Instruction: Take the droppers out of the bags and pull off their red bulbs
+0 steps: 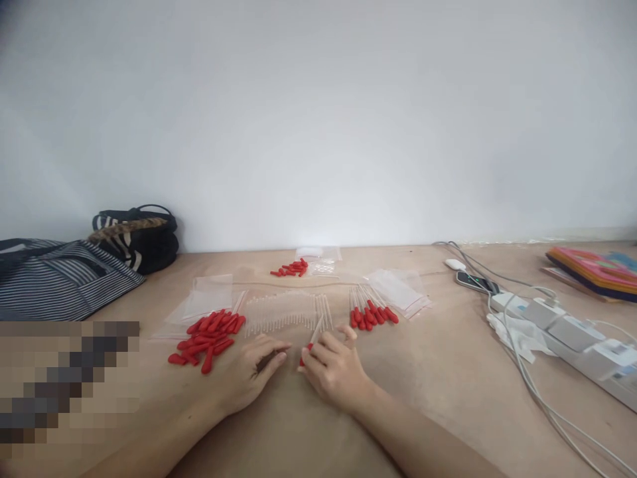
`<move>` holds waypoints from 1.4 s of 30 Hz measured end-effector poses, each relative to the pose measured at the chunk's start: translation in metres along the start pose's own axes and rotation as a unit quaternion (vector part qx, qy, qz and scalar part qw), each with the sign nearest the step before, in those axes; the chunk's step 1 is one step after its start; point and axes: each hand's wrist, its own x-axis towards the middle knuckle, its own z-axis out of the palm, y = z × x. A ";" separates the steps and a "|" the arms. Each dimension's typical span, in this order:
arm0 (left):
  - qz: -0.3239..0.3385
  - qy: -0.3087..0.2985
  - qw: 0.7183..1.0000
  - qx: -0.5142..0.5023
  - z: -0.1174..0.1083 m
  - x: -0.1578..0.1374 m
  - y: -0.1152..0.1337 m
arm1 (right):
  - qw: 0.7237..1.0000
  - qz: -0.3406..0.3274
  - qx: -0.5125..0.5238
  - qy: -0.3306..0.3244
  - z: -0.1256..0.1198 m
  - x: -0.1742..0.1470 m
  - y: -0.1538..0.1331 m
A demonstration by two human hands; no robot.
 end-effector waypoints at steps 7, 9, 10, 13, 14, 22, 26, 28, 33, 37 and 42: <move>0.025 0.000 1.000 0.007 0.003 -0.001 -0.002 | 0.999 -0.017 0.033 -0.038 0.005 0.004 -0.013; 0.024 -0.005 1.000 0.013 0.003 -0.001 -0.002 | 0.996 -0.004 0.055 -0.064 0.004 0.004 -0.011; 0.019 -0.002 1.000 0.022 0.004 -0.001 -0.001 | 0.995 0.004 0.067 -0.079 0.004 0.003 -0.009; -0.011 0.016 0.997 0.072 0.008 -0.002 0.002 | 0.989 0.035 0.097 -0.108 0.001 0.000 0.004; -0.019 0.019 0.996 0.088 0.010 -0.003 0.004 | 0.987 0.047 0.103 -0.114 0.001 0.000 0.009; 0.001 0.034 0.988 0.148 0.027 -0.005 0.010 | 0.986 0.058 0.080 -0.138 0.001 0.002 0.026; 0.059 0.056 0.983 0.165 0.021 -0.006 0.005 | 0.994 0.006 0.061 -0.093 0.005 0.000 0.024; 0.093 0.052 0.980 0.168 0.016 -0.006 0.003 | 0.997 -0.018 0.048 -0.065 0.008 -0.002 0.022; 0.160 0.054 0.970 0.175 0.012 -0.001 -0.006 | 0.999 -0.033 0.019 -0.032 0.015 -0.005 0.013; 0.206 0.058 0.955 0.207 0.009 0.003 -0.013 | 1.000 -0.030 -0.002 0.007 0.016 -0.005 0.006; 0.217 0.054 0.943 0.248 0.007 0.004 -0.010 | 0.999 -0.043 -0.005 0.007 0.013 -0.005 0.003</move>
